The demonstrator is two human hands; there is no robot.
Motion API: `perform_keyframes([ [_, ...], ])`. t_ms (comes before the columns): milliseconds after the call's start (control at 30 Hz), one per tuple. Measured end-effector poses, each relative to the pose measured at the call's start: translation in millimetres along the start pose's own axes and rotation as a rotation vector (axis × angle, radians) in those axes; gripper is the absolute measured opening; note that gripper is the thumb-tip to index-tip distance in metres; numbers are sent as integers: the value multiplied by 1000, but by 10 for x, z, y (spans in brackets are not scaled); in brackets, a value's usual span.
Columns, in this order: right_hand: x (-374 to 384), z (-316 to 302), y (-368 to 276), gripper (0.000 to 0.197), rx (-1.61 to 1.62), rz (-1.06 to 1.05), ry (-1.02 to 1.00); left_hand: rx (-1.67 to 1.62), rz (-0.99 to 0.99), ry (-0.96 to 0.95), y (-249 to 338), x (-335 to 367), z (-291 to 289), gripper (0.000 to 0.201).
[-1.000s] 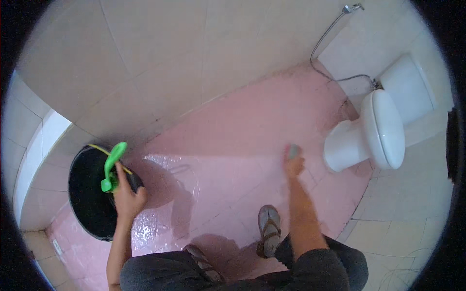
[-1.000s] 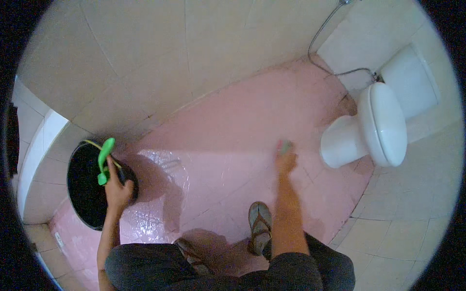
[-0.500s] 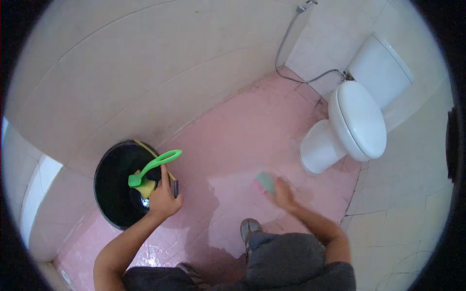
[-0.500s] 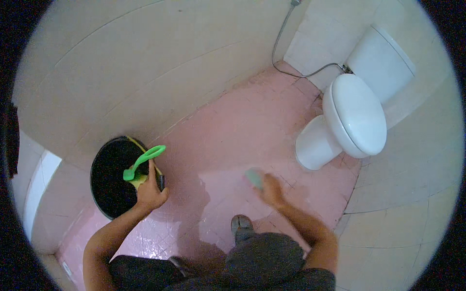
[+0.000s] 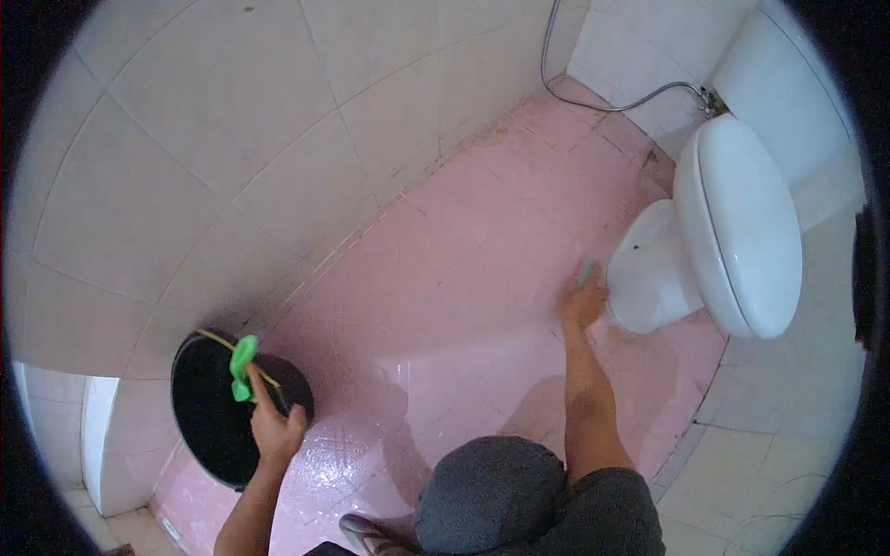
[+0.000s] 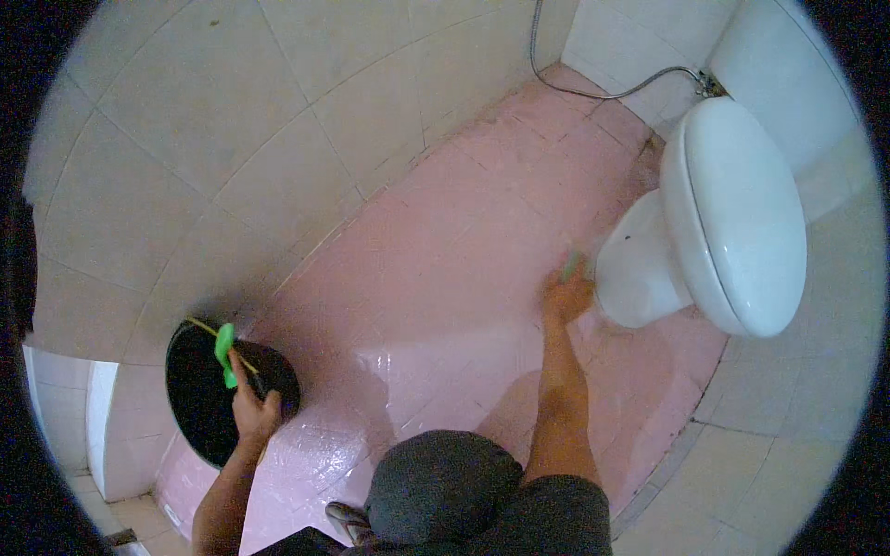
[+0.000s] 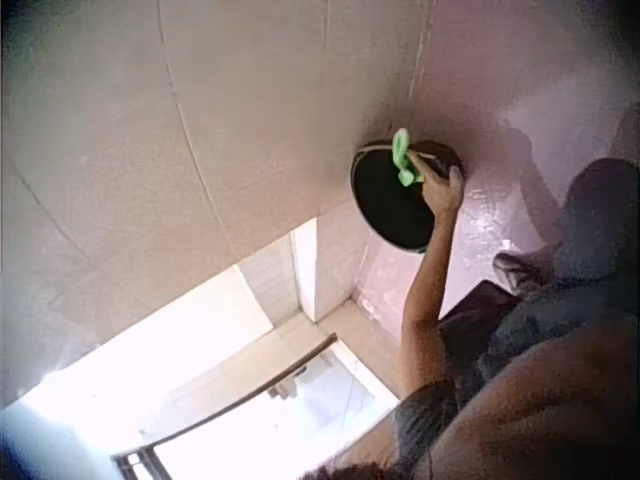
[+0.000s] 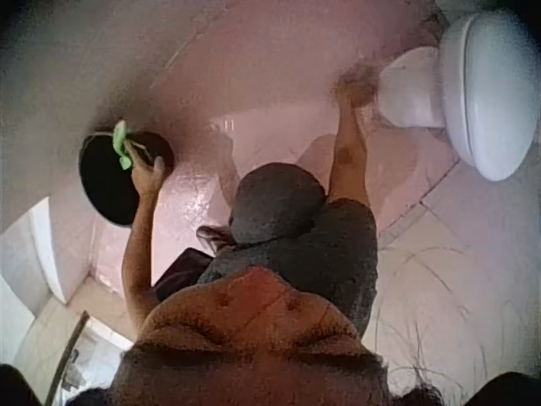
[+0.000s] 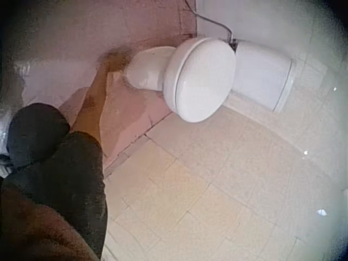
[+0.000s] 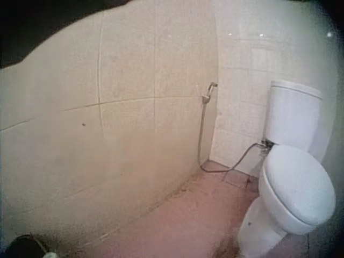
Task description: The person scrubs the pink tiled floor of a bathroom using a small brush and a bucket of water. They repeatedly dip the brush into the bucket and scrub the floor area around the toilet and bathtub.
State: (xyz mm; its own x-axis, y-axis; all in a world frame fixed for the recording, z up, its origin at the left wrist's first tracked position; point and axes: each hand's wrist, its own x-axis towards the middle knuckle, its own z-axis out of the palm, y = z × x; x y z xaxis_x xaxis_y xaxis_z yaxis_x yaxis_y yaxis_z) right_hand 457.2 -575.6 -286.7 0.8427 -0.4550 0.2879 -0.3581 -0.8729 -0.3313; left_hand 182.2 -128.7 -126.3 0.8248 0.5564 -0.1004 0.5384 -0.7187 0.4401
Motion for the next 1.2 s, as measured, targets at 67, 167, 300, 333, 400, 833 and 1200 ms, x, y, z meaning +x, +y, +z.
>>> perform_keyframes([
  [67, -448, 264, -255, 51, 206, -46, -373, 16, 60, 192, 2, 123, 14, 99],
  [167, -1407, -265, -1172, 43, 76, -471, -1144, 7, -179, 264, -444, 297, -20, 97],
  [300, -1590, -171, -1215, 39, 129, -778, -1109, -72, -302, 293, -704, 305, -186, 93],
  [333, -1520, 194, -1007, 40, 160, -743, -844, -71, -303, 308, -791, 295, -208, 93],
  [400, -615, 553, -637, 47, 202, -436, -376, -47, -306, 342, -1081, 176, -252, 93],
  [833, -1954, 612, -1952, 53, 327, -1075, -1074, -28, -299, 386, -1317, 273, -261, 89],
  [1200, 967, 1070, -1453, 65, -85, 98, -7, -24, -117, -188, -899, -1379, -1383, 49],
])
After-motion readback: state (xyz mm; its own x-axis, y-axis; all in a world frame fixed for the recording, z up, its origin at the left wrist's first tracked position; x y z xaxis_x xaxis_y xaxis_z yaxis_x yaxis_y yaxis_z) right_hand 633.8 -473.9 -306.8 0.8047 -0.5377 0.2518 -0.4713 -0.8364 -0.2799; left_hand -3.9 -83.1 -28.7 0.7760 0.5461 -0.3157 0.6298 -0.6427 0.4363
